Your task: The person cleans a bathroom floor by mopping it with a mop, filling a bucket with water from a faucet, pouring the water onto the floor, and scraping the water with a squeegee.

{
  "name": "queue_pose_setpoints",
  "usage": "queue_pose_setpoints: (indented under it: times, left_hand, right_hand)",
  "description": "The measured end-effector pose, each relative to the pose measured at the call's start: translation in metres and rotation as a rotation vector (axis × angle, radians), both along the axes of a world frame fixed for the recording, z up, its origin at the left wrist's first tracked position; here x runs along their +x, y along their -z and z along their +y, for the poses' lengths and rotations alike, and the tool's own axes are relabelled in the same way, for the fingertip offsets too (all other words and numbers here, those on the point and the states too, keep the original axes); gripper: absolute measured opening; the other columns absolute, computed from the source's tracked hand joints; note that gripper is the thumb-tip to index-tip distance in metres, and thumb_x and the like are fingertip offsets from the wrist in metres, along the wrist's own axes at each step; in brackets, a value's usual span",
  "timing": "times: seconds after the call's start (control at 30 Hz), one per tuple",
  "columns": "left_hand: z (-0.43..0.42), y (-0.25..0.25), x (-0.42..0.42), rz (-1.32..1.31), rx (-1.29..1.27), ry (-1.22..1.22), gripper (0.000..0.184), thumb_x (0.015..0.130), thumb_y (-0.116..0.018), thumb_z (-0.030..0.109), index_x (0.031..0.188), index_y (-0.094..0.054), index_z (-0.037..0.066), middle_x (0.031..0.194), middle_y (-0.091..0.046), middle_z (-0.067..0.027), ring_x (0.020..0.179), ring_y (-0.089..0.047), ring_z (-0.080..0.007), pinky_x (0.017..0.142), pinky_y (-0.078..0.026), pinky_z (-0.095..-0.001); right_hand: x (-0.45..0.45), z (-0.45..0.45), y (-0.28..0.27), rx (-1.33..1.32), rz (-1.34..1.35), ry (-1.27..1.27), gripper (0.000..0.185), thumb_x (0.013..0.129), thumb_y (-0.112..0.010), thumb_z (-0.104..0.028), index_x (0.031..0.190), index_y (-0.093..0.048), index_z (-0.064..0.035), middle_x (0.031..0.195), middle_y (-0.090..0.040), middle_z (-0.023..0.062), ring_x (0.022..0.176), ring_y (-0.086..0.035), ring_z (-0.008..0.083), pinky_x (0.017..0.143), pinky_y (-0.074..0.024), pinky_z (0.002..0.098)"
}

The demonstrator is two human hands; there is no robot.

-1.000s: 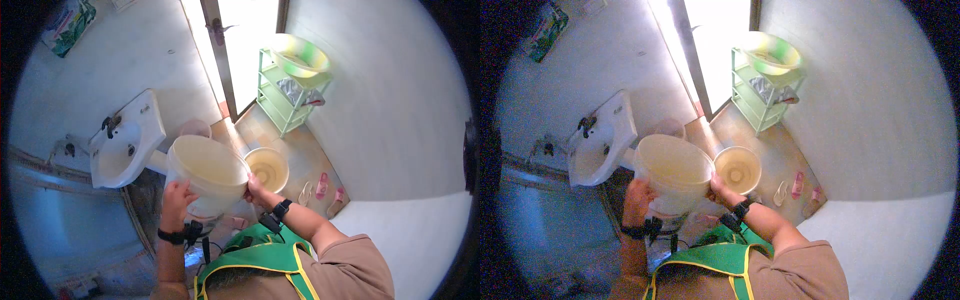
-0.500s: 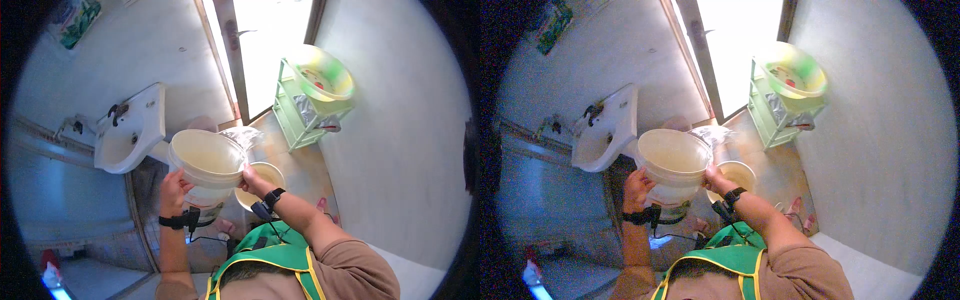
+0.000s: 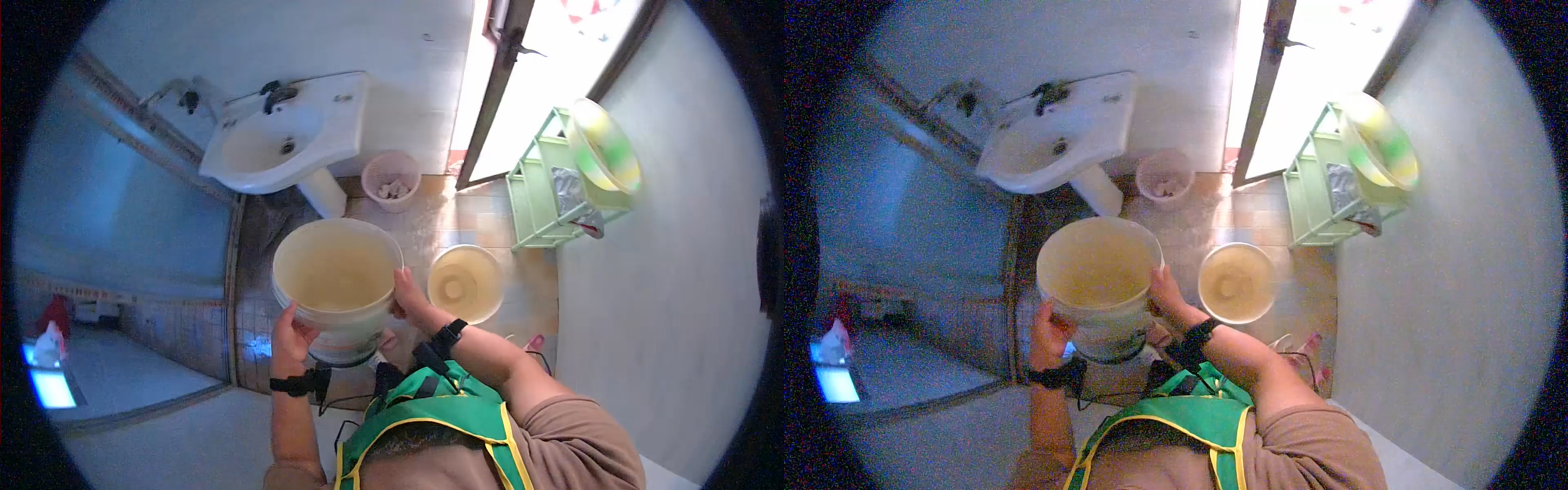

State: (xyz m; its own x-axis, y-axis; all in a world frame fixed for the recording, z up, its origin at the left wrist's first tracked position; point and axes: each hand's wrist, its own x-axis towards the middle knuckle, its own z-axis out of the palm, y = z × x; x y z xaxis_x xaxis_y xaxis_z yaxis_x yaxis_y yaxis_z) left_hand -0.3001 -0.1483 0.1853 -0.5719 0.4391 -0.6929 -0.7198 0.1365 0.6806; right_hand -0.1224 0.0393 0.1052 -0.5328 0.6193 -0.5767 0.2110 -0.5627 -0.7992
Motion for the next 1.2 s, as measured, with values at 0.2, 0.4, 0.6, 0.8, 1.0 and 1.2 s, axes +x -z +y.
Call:
queue_pose_setpoints:
  times: [0.2,0.4,0.6,0.8,1.0,1.2]
  left_hand:
    - [-0.117,0.009,-0.041,-0.065,-0.009,-0.078,0.032,0.080,-0.058,0.030,0.100,-0.054,0.006,0.086,-0.061,-0.0075,0.070,-0.060,-0.0190,0.056,-0.051,-0.0324]
    - [-0.210,0.025,-0.061,0.001,0.066,-0.198,0.038,0.081,-0.058,0.030,0.108,-0.050,0.005,0.100,-0.057,-0.0121,0.084,-0.058,-0.0237,0.065,-0.051,-0.0361]
    - [-0.238,0.028,-0.063,0.049,-0.064,-0.229,0.040,0.080,-0.059,0.029,0.110,-0.048,0.005,0.102,-0.055,-0.0120,0.091,-0.056,-0.0244,0.068,-0.050,-0.0385]
    - [-0.211,0.047,-0.072,-0.056,0.011,-0.296,0.033,0.081,-0.059,0.022,0.107,-0.048,0.007,0.090,-0.056,-0.0089,0.075,-0.057,-0.0198,0.057,-0.050,-0.0344]
    - [-0.090,0.002,-0.085,0.219,-0.107,-0.037,0.025,0.081,-0.059,0.023,0.092,-0.052,0.002,0.077,-0.056,-0.0075,0.062,-0.055,-0.0163,0.053,-0.050,-0.0303]
    - [0.011,-0.039,-0.096,0.316,-0.162,0.136,0.031,0.080,-0.059,0.028,0.079,-0.053,-0.002,0.071,-0.054,-0.0076,0.061,-0.054,-0.0157,0.056,-0.051,-0.0294]
  right_hand:
    - [-0.055,-0.095,-0.014,0.049,0.031,-0.175,0.036,0.090,-0.028,-0.037,0.107,-0.042,-0.0082,0.072,-0.054,0.0092,0.043,-0.051,0.0176,0.034,-0.0399,0.0310]
    - [-0.113,-0.159,0.005,-0.279,0.035,-0.485,0.038,0.089,-0.032,-0.042,0.105,-0.045,-0.0100,0.076,-0.055,0.0080,0.051,-0.054,0.0157,0.040,-0.0445,0.0312]
    - [-0.128,-0.182,0.106,0.249,-0.170,-0.596,0.039,0.091,-0.031,-0.036,0.097,-0.052,-0.0045,0.073,-0.059,0.0102,0.053,-0.056,0.0205,0.044,-0.0446,0.0361]
    - [-0.130,-0.147,-0.004,-0.158,-0.197,-0.417,0.043,0.088,-0.028,-0.049,0.102,-0.045,-0.0114,0.074,-0.052,0.0076,0.046,-0.049,0.0197,0.035,-0.0401,0.0385]
    - [-0.127,-0.068,0.006,-0.409,-0.253,-0.317,0.052,0.088,-0.022,-0.050,0.100,-0.049,-0.0079,0.072,-0.054,0.0087,0.045,-0.048,0.0197,0.035,-0.0371,0.0357]
    - [-0.122,-0.010,0.068,-0.482,-0.101,-0.403,0.053,0.089,-0.022,-0.052,0.091,-0.054,-0.0092,0.064,-0.055,0.0064,0.044,-0.048,0.0218,0.036,-0.0371,0.0338]
